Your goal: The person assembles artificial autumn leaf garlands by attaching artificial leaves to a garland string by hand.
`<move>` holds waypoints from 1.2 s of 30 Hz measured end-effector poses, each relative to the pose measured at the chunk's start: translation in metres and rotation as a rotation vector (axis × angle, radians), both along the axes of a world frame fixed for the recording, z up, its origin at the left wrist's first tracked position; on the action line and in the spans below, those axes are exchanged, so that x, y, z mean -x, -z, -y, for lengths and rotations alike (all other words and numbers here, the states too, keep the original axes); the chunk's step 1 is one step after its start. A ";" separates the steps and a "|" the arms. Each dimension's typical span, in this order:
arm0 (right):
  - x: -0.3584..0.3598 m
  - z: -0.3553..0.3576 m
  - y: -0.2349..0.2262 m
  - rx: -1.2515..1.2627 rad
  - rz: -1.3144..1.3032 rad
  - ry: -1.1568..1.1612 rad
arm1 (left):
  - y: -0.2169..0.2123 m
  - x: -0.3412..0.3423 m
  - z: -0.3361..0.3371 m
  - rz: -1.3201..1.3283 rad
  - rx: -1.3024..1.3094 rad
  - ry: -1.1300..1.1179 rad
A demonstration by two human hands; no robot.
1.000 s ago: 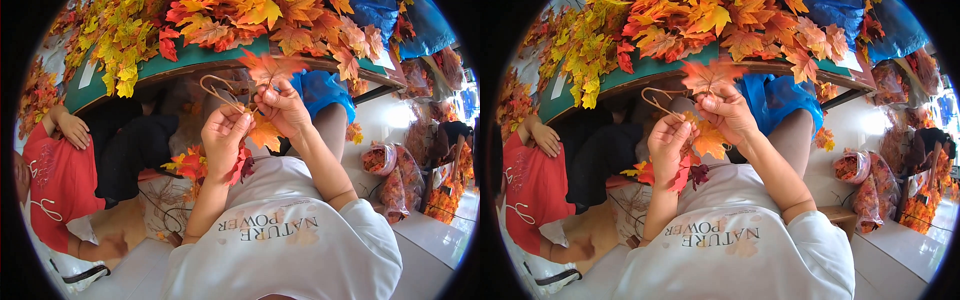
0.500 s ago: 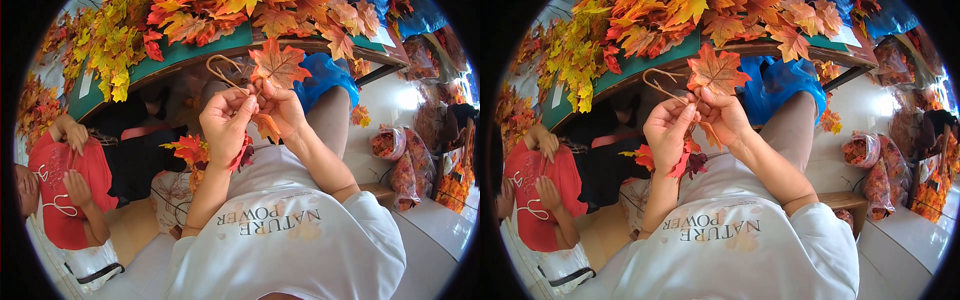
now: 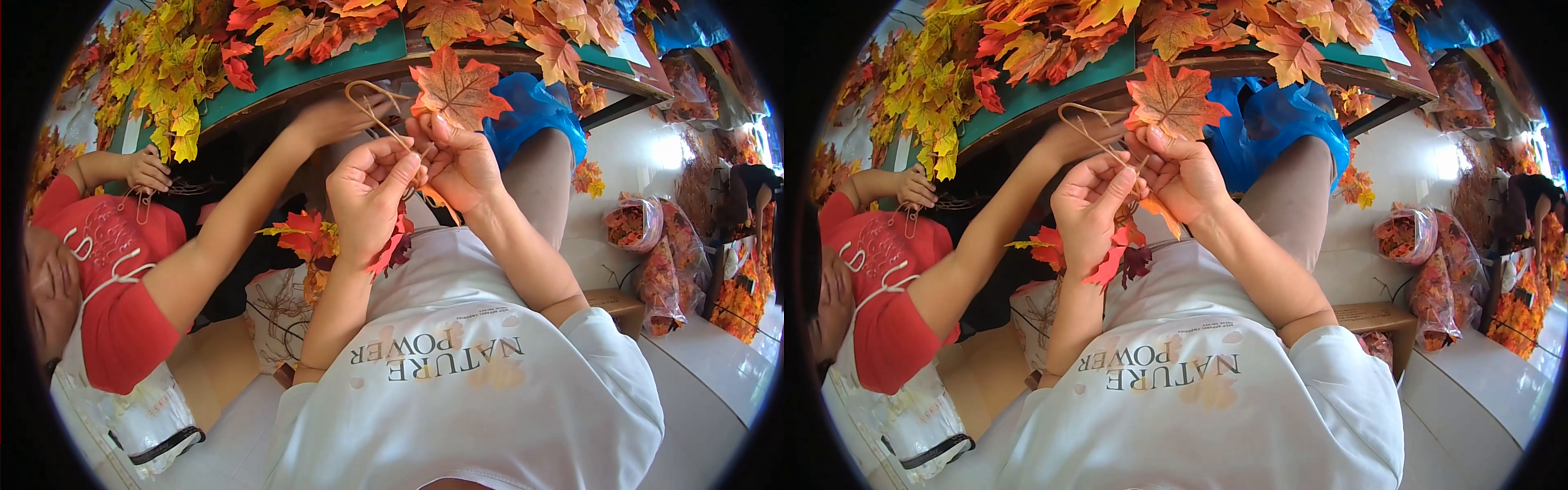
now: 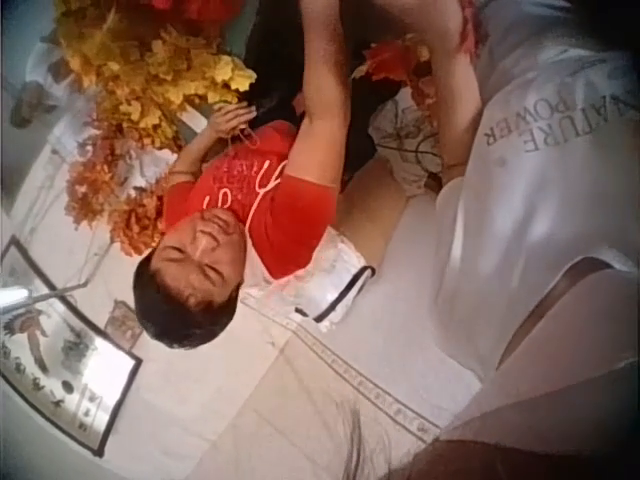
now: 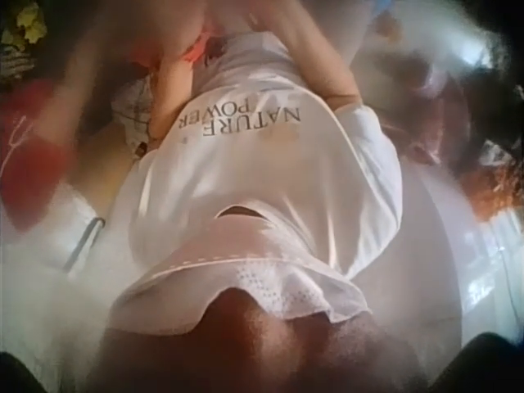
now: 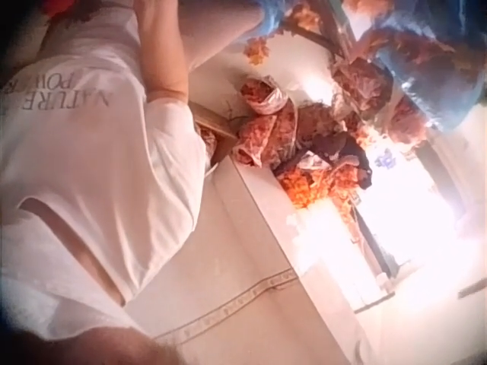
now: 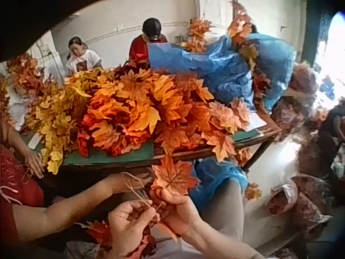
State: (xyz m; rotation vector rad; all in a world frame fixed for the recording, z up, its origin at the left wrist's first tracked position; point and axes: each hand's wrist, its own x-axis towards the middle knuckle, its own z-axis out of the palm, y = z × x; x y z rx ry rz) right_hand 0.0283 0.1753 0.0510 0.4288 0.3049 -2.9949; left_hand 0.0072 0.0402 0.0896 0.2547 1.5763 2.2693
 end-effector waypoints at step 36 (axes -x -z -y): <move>-0.047 -0.020 0.003 -0.020 0.131 0.126 | 0.007 -0.008 -0.039 0.109 -0.131 0.123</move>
